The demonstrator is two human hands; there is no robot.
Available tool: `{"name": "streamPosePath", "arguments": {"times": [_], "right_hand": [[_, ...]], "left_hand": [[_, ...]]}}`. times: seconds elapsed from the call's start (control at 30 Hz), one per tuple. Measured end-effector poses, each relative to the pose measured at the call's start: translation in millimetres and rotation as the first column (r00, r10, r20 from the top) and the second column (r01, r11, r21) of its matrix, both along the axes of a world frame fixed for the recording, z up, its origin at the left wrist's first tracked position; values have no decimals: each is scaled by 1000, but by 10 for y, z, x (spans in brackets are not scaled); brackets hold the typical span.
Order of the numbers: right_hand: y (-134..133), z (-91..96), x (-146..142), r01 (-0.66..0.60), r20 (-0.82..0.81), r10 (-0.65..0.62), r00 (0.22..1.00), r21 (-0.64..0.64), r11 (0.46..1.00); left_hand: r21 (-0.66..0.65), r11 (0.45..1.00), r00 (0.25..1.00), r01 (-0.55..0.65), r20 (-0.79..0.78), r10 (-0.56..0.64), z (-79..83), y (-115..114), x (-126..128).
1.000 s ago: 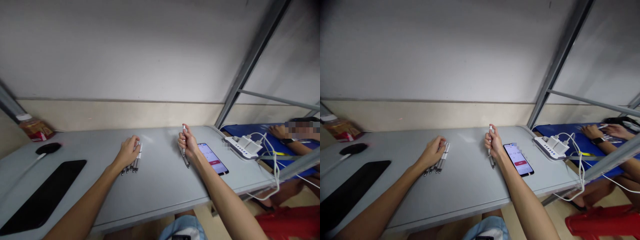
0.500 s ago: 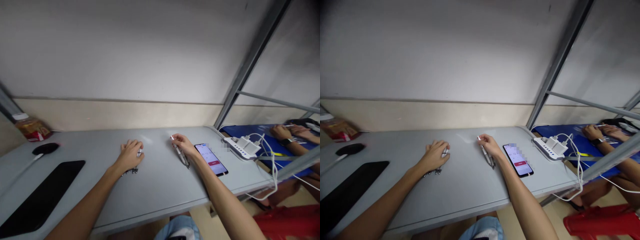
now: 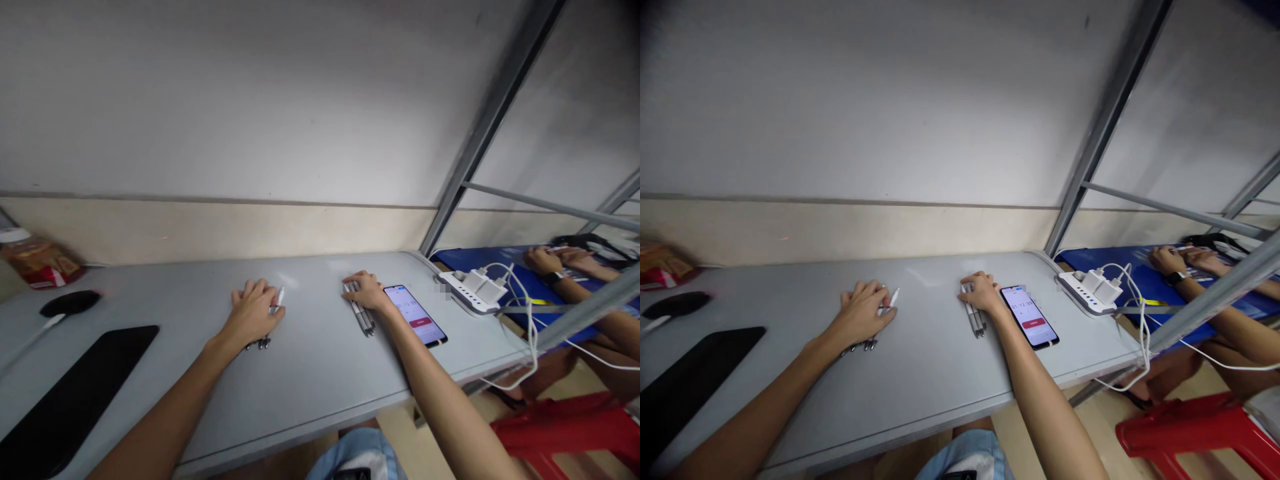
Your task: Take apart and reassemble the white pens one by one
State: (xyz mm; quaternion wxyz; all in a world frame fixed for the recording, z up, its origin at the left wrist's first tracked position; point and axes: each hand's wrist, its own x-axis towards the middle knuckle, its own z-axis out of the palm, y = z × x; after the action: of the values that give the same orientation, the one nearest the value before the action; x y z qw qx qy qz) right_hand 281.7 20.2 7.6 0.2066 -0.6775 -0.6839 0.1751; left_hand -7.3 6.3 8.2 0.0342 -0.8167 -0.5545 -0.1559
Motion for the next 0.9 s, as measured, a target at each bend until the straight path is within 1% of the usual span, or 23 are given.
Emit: {"name": "streamPosePath", "arguments": {"times": [0.17,0.3,0.47,0.53,0.63,0.7,0.73,0.8,0.83,0.9], "right_hand": [[36,-27,46,-6,-40,5,999,-4,1000],[45,-39,61,-16,-57,16,998,-1,1000],[12,4,61,-26,-100,25,995,-1,1000],[7,16,60,19,-148,-13,989,36,999],[19,16,54,131,-231,-95,968,146,981],[23,16,32,159,-288,-86,954,241,957],[17,20,11,143,-313,-48,949,290,946],[-13,35,-58,44,-340,97,935,383,923],[-36,44,-105,-40,-341,199,919,419,907],[-90,53,-211,-206,-357,394,847,462,863]], "left_hand": [[-8,999,999,35,27,-34,-40,9,6],[-13,1000,1000,23,21,-23,-79,37,4],[-36,999,999,31,13,-31,-56,20,26],[-25,999,999,28,32,-27,-33,0,46],[-25,999,993,46,111,-43,11,-28,87],[-40,996,976,74,208,-64,45,-47,119],[-58,993,960,98,269,-79,61,-57,136],[-111,979,913,172,392,-116,90,-78,171],[-131,968,885,213,445,-135,102,-88,188],[-137,951,840,276,515,-170,115,-106,218]]}}
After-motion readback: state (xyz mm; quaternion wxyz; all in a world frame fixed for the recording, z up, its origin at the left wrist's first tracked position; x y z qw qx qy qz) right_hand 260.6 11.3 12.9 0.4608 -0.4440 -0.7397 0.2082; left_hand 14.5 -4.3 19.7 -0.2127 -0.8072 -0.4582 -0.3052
